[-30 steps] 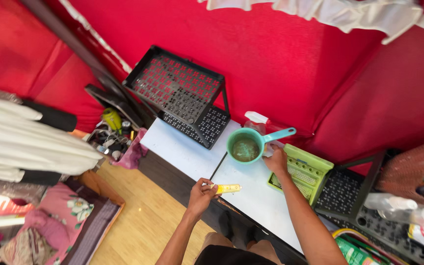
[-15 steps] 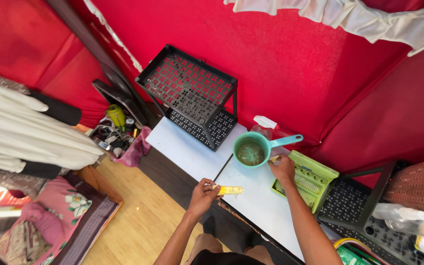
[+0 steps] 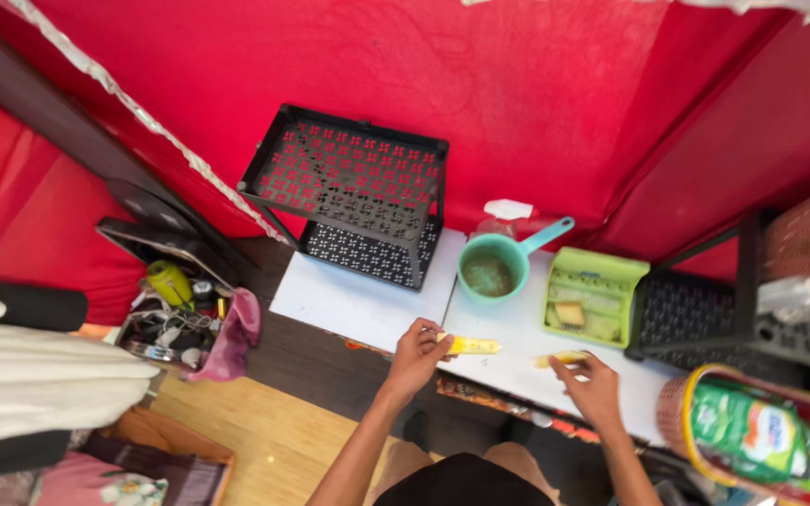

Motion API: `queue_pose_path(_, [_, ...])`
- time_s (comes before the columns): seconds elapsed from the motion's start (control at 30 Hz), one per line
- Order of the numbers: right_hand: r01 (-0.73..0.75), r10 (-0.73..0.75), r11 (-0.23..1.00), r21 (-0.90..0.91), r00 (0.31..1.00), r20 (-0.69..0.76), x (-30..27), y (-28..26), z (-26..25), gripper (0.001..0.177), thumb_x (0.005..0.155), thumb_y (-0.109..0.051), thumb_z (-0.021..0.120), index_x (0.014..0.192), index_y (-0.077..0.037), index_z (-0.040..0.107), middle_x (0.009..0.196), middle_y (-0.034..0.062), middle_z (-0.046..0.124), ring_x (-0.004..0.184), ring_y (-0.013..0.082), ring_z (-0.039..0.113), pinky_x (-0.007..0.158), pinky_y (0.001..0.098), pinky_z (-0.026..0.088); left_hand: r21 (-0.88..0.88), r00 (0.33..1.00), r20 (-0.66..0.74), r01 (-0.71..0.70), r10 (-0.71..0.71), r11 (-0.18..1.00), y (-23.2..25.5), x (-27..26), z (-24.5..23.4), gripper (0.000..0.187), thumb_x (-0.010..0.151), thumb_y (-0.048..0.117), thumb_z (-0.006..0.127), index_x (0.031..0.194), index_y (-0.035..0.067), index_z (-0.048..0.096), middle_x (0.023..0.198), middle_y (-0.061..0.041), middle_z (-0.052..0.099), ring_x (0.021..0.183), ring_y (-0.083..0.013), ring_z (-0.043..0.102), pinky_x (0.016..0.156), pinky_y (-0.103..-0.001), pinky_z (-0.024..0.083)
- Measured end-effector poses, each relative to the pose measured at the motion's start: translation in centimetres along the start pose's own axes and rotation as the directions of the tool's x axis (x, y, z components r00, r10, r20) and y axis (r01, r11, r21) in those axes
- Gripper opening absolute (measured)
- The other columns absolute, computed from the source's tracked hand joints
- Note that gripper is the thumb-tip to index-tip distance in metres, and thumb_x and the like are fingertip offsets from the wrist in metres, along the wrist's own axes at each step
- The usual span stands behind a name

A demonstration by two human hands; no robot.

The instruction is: The person organizes bathroom supplies on a small table by placing toothbrushes into a holder, arranging small bottles, and stacking boxes of soap and other items onto a black plastic shelf. The person handles each item individually and places them in designated spots on the shelf.

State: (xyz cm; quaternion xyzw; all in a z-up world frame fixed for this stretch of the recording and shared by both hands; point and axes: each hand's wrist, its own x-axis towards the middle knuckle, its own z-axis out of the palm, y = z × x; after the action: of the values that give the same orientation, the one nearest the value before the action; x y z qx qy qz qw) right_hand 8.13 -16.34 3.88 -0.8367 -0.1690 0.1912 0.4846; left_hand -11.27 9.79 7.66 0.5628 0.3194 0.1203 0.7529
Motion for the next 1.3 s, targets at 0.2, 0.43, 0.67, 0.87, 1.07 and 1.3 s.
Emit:
queue_pose_path(0.2, [-0.282, 0.265, 0.959, -0.041, 0.935, -0.236, -10.1, -1.0, -0.3, 0.042, 0.083, -0.026, 0.084, 0.103, 0.009, 0.074, 0.076, 0.0165, 0.078, 0.062, 0.0190, 0.072, 0.057, 0.0301, 0.057, -0.034, 0.991, 0.130, 0.030, -0.026, 0.999, 1.7, -1.2, -2.3, 0.022, 0.098, 0.014, 0.068, 0.107, 0.001, 0.053, 0.091, -0.013, 0.070, 0.083, -0.0148, 0.074, 0.070, -0.026, 0.059])
queue_pose_path(0.43, [-0.259, 0.276, 0.960, 0.102, 0.843, -0.462, -17.3, -1.6, -1.4, 0.040, 0.085, -0.020, 0.080, 0.117, 0.003, 0.072, 0.084, 0.0145, 0.078, 0.068, 0.0160, 0.072, 0.056, 0.0291, 0.057, 0.107, 0.936, 0.349, 0.000, -0.038, 0.994, 3.8, -2.7, 1.0, 0.020, 0.097, 0.014, 0.068, 0.106, 0.001, 0.056, 0.091, -0.009, 0.070, 0.080, -0.0125, 0.071, 0.066, -0.026, 0.056])
queue_pose_path(0.67, [-0.132, 0.264, 0.957, 0.257, 0.761, -0.593, -24.3, -0.1, -7.2, 0.038, 0.087, -0.012, 0.080, 0.119, 0.003, 0.065, 0.088, 0.0120, 0.072, 0.072, 0.0130, 0.067, 0.055, 0.0271, 0.055, 0.103, 0.834, 0.549, -0.132, 0.054, 0.986, 3.9, -5.6, 10.2, 0.020, 0.098, 0.013, 0.070, 0.106, 0.000, 0.056, 0.091, -0.008, 0.069, 0.078, -0.0096, 0.066, 0.066, -0.026, 0.055])
queue_pose_path(0.87, [-0.031, 0.172, 0.978, 0.206, 0.681, -0.712, -34.6, 4.0, -14.4, 0.031, 0.083, -0.009, 0.080, 0.109, 0.004, 0.067, 0.092, 0.0098, 0.074, 0.068, 0.0131, 0.068, 0.054, 0.0281, 0.055, 0.132, 0.712, 0.702, -0.110, -0.014, 0.985, 1.7, -12.3, 21.8, 0.020, 0.099, 0.016, 0.067, 0.107, 0.002, 0.057, 0.092, -0.008, 0.071, 0.071, -0.0105, 0.063, 0.062, -0.027, 0.053])
queue_pose_path(1.07, [0.130, 0.219, 0.918, 0.375, 0.622, -0.752, -40.6, 8.3, -20.0, 0.022, 0.091, -0.005, 0.076, 0.106, 0.008, 0.069, 0.091, 0.0129, 0.072, 0.069, 0.0152, 0.068, 0.059, 0.0290, 0.056, 0.136, 0.635, 0.770, -0.247, 0.054, 0.959, 0.7, -17.6, 29.9, 0.021, 0.100, 0.017, 0.067, 0.111, 0.001, 0.060, 0.094, -0.008, 0.073, 0.080, -0.0095, 0.070, 0.070, -0.027, 0.058])
queue_pose_path(1.3, [0.338, -0.008, 0.903, 0.266, 0.632, -0.775, -36.5, 5.1, -26.3, 0.031, 0.095, -0.001, 0.066, 0.121, 0.008, 0.053, 0.099, 0.0141, 0.070, 0.079, 0.0162, 0.072, 0.063, 0.0289, 0.063, 0.102, 0.647, 0.693, -0.526, 0.319, 0.844, 4.6, -16.1, 31.7, 0.018, 0.098, 0.010, 0.069, 0.111, -0.001, 0.063, 0.093, -0.009, 0.075, 0.084, -0.0124, 0.072, 0.077, -0.027, 0.060])
